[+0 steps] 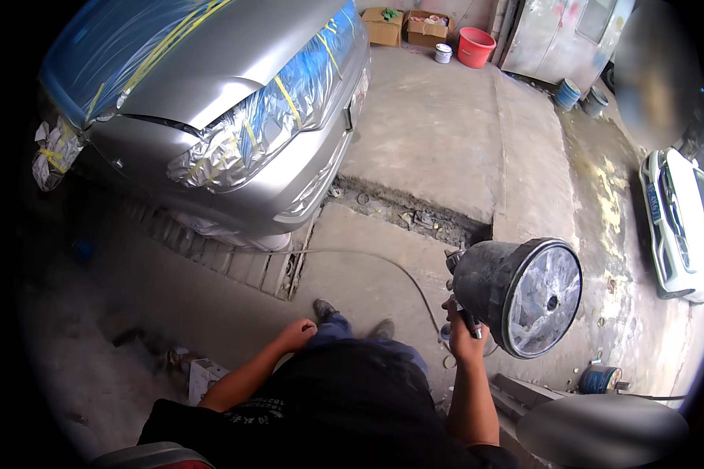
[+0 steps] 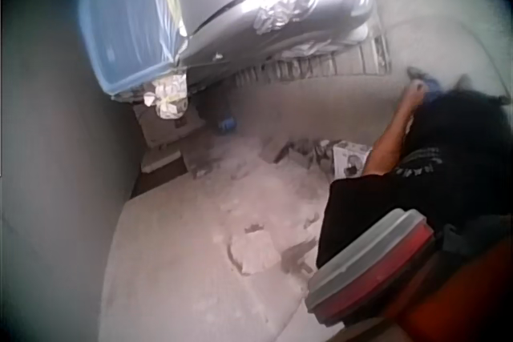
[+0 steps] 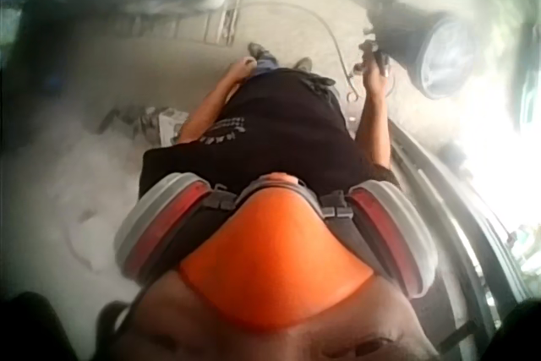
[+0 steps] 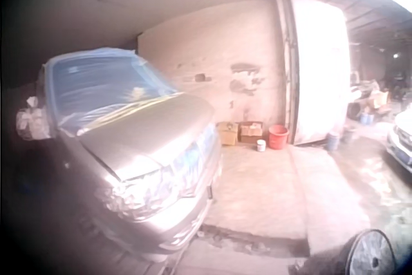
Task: The person uses a spray gun to apply paint to the rear section of a silver car. The car is partially masked with plastic sheeting and tape. The person moves around the vehicle to cover different areas and periodically touches the painted surface to inspect the finish.
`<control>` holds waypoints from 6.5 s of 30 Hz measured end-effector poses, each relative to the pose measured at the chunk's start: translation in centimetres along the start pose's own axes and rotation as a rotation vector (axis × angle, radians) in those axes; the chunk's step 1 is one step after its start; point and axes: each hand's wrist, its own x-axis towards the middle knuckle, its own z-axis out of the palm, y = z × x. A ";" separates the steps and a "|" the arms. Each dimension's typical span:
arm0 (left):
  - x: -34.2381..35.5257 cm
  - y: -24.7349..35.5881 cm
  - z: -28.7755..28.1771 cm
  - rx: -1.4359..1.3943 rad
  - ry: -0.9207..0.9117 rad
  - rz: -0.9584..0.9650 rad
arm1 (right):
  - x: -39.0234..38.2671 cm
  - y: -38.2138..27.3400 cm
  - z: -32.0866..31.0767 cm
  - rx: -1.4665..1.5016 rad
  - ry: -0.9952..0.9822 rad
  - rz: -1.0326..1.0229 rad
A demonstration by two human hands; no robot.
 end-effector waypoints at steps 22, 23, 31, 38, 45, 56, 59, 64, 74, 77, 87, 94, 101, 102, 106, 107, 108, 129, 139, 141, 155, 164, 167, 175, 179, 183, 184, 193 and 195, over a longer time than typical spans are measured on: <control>-3.6 28.4 1.4 -0.310 -0.149 0.971 | 0.2 -15.1 7.1 0.370 -0.300 -0.107; -3.5 28.2 1.6 -0.325 -0.126 1.000 | 0.0 -15.0 7.3 0.350 -0.295 -0.095; -3.5 27.5 2.1 -0.291 0.082 0.987 | -0.3 -14.0 8.5 0.282 -0.264 -0.131; -3.9 28.0 2.2 -0.300 0.121 0.948 | 1.4 -12.2 8.3 0.245 -0.354 -0.369; -3.6 27.9 2.5 -0.429 0.083 1.035 | 0.4 -12.3 8.0 0.115 -0.443 -0.307; -4.1 29.2 0.3 -0.379 0.101 1.090 | 0.7 -9.7 8.0 0.093 -0.457 -0.607; -4.7 29.7 -1.0 -0.330 0.085 1.074 | 0.8 -11.0 6.6 -0.164 -0.668 -0.550; -4.7 30.6 -1.5 -0.373 0.151 1.199 | 1.1 -11.9 6.4 -0.195 -0.791 -0.524; -4.4 31.5 -1.5 -0.287 0.270 1.236 | -0.2 -11.4 7.0 -0.224 -0.559 -0.601; -4.3 31.4 -1.5 -0.277 0.285 1.229 | -0.4 -11.2 7.2 -0.252 -0.505 -0.611; -4.2 29.9 -0.6 -0.352 0.127 1.069 | 0.7 -12.4 5.9 0.037 -0.718 -0.386; -4.4 29.1 -0.6 -0.391 0.072 1.122 | 3.3 -13.7 5.8 0.441 -0.989 -0.152; -4.4 29.3 -0.9 -0.364 0.156 1.182 | 4.3 -11.9 6.5 0.424 -1.028 -0.438; -4.3 29.3 -0.8 -0.371 0.168 1.177 | 4.0 -11.7 6.8 0.463 -0.990 -0.459; -4.2 28.9 -0.5 -0.382 0.162 1.149 | 3.4 -10.9 6.9 0.494 -0.914 -0.447; -4.2 29.0 -0.5 -0.374 0.167 1.151 | 3.5 -10.8 6.7 0.481 -0.919 -0.454; -4.1 29.1 -0.5 -0.365 0.173 1.152 | 3.4 -10.9 6.7 0.474 -0.898 -0.448; -1.5 29.1 1.4 0.001 0.166 1.171 | 0.7 -11.8 8.7 0.044 -0.244 -0.490; -1.8 26.9 1.2 -0.011 -0.014 1.037 | 2.1 -8.6 6.9 -0.016 -0.269 -0.530; -1.7 25.1 0.5 -0.019 -0.134 0.855 | 1.7 -9.1 6.4 -0.030 -0.254 -0.408; -1.6 7.9 -2.2 -0.228 0.102 0.204 | 0.1 -0.6 3.3 -0.171 -0.453 -0.274; -3.9 7.0 -4.6 -0.111 0.400 0.120 | -1.4 1.1 4.3 -0.144 -0.694 -0.202; -4.6 7.3 -5.4 -0.086 0.482 0.020 | -1.4 1.5 4.1 -0.165 -0.779 -0.190; -2.5 -3.8 -3.7 -0.084 0.460 -0.204 | -2.0 -1.0 6.7 -0.143 -0.618 -0.139; -2.3 -8.6 -2.3 -0.312 0.292 -0.300 | -1.7 -0.8 8.2 -0.169 -0.571 -0.130; 0.2 -15.1 -1.5 -0.449 0.124 -0.410 | -1.5 -1.8 11.8 -0.157 -0.604 -0.110; 0.8 -16.3 -1.6 -0.569 0.094 -0.331 | -1.0 -1.4 12.5 -0.164 -0.648 -0.127; 1.1 -13.8 -15.1 -1.156 -0.612 -0.604 | -0.2 -5.8 24.3 -0.131 -0.621 -0.113; -0.1 -10.8 -19.7 -0.920 -0.674 -0.579 | -0.1 -6.6 25.9 -0.096 -0.603 -0.111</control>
